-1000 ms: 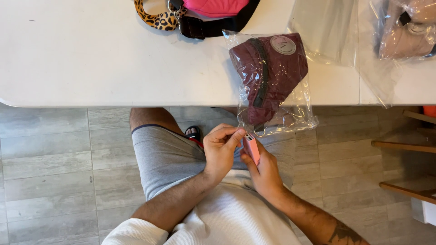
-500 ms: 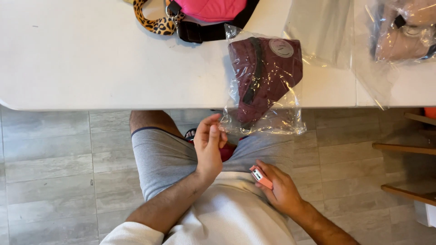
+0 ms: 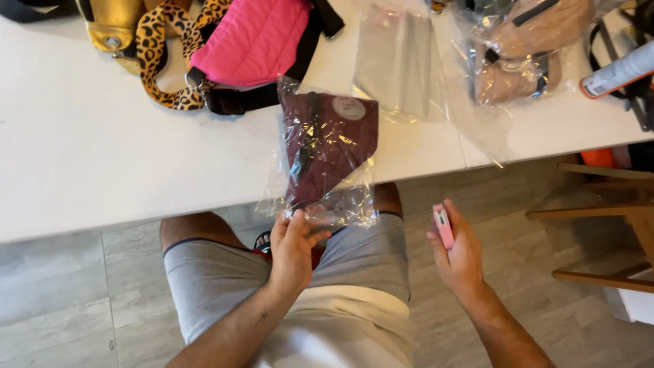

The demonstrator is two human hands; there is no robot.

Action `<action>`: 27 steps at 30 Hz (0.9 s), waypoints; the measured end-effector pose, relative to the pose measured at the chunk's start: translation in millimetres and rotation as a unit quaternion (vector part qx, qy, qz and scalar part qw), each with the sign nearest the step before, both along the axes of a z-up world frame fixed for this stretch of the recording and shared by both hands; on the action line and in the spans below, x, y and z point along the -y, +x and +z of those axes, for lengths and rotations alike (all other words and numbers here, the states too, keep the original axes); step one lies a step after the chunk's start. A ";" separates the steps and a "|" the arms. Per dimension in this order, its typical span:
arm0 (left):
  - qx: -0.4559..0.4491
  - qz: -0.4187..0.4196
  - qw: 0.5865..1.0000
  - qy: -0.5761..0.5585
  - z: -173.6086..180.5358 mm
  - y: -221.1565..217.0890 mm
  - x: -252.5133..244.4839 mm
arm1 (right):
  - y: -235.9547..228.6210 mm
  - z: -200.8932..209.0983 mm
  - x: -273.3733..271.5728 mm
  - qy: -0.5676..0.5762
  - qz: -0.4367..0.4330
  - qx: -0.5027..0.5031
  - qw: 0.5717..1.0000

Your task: The person places a decorative charm into a maroon fanny pack, then puts the pack into a clear plastic bag and seals it with a pink stapler. They then pick up a pink fanny pack and adjust its black strap.

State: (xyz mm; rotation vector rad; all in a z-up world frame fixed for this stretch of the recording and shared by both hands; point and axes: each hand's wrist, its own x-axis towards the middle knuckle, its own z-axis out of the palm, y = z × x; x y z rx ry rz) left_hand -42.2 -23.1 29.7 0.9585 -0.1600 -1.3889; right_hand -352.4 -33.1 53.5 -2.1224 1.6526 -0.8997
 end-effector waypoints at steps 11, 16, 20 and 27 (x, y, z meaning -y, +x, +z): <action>0.147 0.112 0.977 0.103 8.9 33.2 6.1 | -31.6 25.7 195.9 -0.066 -0.019 -0.333 0.940; 0.164 0.210 0.964 0.005 7.1 73.9 3.9 | 8.8 35.8 183.6 -0.141 0.025 -0.229 0.963; 0.180 0.220 0.958 -0.049 24.6 71.2 -1.0 | 100.8 27.4 100.0 0.147 0.008 0.259 0.955; 0.389 0.030 0.879 -0.273 80.3 30.7 -14.3 | 148.9 36.6 47.3 0.347 0.158 0.754 0.534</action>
